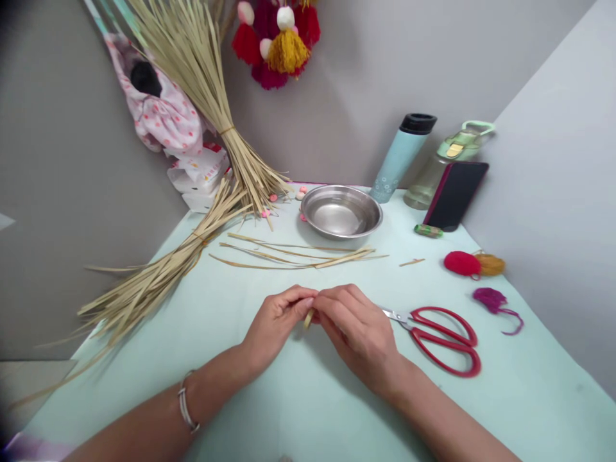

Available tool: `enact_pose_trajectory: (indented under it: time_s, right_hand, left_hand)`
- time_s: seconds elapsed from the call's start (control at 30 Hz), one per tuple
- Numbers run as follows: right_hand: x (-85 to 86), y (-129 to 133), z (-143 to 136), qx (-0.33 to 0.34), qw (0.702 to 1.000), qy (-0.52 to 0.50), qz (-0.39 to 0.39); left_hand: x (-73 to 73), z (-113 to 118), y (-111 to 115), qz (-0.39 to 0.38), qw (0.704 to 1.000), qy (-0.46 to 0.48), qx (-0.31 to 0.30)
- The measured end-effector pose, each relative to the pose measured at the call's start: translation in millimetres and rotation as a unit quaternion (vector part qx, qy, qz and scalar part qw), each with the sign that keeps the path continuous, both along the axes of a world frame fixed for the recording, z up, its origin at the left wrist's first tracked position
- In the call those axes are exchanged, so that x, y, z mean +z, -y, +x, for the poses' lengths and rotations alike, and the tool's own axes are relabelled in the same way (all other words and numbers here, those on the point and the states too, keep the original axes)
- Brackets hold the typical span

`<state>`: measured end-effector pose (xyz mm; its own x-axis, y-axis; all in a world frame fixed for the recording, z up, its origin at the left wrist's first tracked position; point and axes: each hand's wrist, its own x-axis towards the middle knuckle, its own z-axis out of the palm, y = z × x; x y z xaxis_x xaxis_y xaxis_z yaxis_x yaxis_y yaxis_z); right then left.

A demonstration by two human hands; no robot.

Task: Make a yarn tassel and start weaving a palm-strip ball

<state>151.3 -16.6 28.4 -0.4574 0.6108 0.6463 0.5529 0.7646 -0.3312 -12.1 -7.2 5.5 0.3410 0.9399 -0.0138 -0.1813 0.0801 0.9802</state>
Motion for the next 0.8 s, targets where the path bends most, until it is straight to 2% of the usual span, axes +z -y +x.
enact_pose_trajectory:
  time_s: [0.1, 0.23, 0.47, 0.63, 0.8]
  right_hand:
    - [-1.4, -0.5, -0.1, -0.003, 1.0, 0.014, 0.025]
    - [-1.3, -0.8, -0.9, -0.001, 0.999, 0.0, 0.035]
    - [-1.0, 1.7, -1.6, -0.033, 0.998, -0.028, -0.04]
    - [-0.4, 1.8, -0.2, -0.049, 0.998, -0.031, -0.041]
    - [-0.4, 1.6, 0.8, -0.041, 0.998, -0.03, -0.035]
  left_hand:
    - [0.0, -1.1, -2.4, -0.017, 0.999, 0.028, -0.01]
    - [3.0, -0.9, -1.4, 0.006, 0.999, 0.046, 0.023]
    - [5.8, -0.5, 2.6, -0.02, 0.997, 0.073, 0.024]
    - [5.5, -1.3, -0.3, -0.044, 0.994, 0.102, 0.02]
    - [5.7, -2.3, -0.5, -0.038, 0.993, 0.108, -0.005]
